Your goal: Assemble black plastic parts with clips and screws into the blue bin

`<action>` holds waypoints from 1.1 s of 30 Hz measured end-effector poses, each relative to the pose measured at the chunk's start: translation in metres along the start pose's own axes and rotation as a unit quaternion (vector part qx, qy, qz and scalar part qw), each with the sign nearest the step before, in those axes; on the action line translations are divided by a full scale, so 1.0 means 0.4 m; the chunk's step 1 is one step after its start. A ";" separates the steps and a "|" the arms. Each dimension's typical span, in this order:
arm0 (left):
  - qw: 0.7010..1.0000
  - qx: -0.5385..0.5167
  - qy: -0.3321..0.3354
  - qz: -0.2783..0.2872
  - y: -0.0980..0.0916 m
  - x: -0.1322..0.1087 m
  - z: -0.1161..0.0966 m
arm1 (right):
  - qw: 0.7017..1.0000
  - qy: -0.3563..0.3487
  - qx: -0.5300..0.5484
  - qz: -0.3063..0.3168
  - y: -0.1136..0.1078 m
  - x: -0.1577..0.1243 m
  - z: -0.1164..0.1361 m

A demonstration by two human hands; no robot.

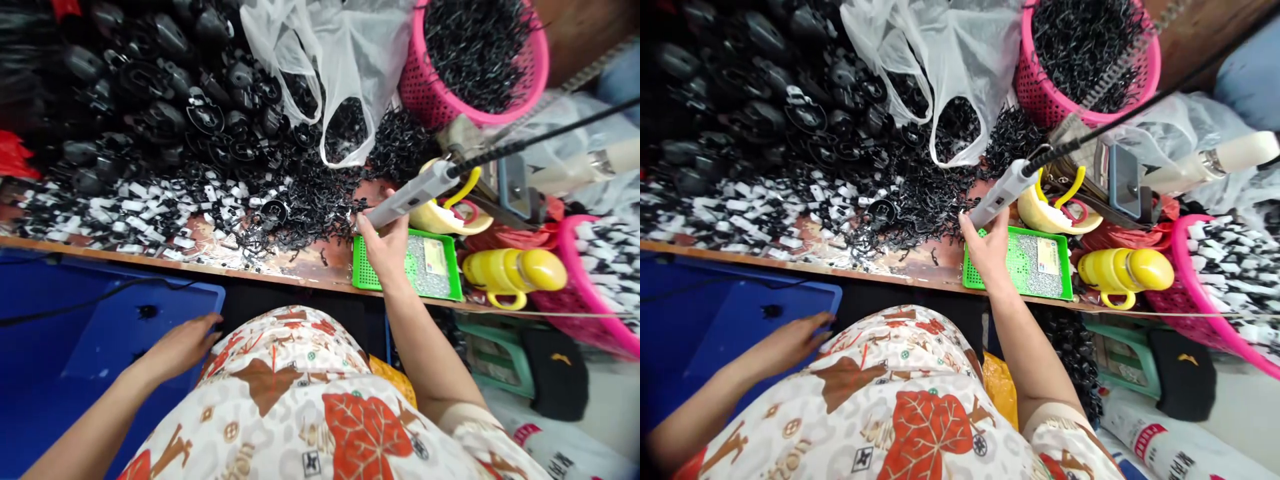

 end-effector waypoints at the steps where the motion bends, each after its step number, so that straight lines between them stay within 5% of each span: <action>1: 0.998 -0.008 0.052 0.018 -0.015 -0.007 -0.084 | 1.000 -0.004 -0.016 0.006 -0.005 0.004 -0.002; 3: 0.991 -0.031 0.129 0.020 -0.061 -0.014 -0.235 | 0.999 -0.004 -0.031 0.021 -0.007 0.007 -0.003; 6: 0.970 -0.026 0.213 -0.112 -0.154 0.005 -0.412 | 0.999 0.011 -0.015 0.030 -0.005 0.000 -0.003; 11: 0.942 0.102 0.231 -0.221 -0.162 0.107 -0.543 | 0.998 0.016 -0.005 -0.060 -0.061 -0.031 0.007; 15: 0.929 0.159 0.242 -0.232 -0.152 0.149 -0.568 | 0.995 0.022 0.024 -0.093 -0.085 -0.069 0.028; 19: 0.926 0.184 0.240 -0.227 -0.152 0.149 -0.568 | 0.997 0.034 0.032 -0.058 -0.047 -0.113 0.069; 23: 0.926 0.179 0.245 -0.225 -0.149 0.131 -0.559 | 0.994 0.048 0.044 0.091 0.083 -0.156 0.098; 27: 0.931 0.144 0.238 -0.235 -0.157 0.114 -0.538 | 0.959 -0.011 0.007 0.283 0.238 -0.203 0.120; 33: 0.929 0.156 0.241 -0.232 -0.164 0.115 -0.541 | 0.954 -0.017 -0.007 0.299 0.281 -0.195 0.101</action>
Point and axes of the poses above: each hand's wrist, its own x-axis towards the middle knuckle, its own y-axis out of the palm, z = x × y, the point moved 10 cm from there along x, towards the middle knuckle, and after that the axes turned 8 degrees about -y, right-handed, at the moved point
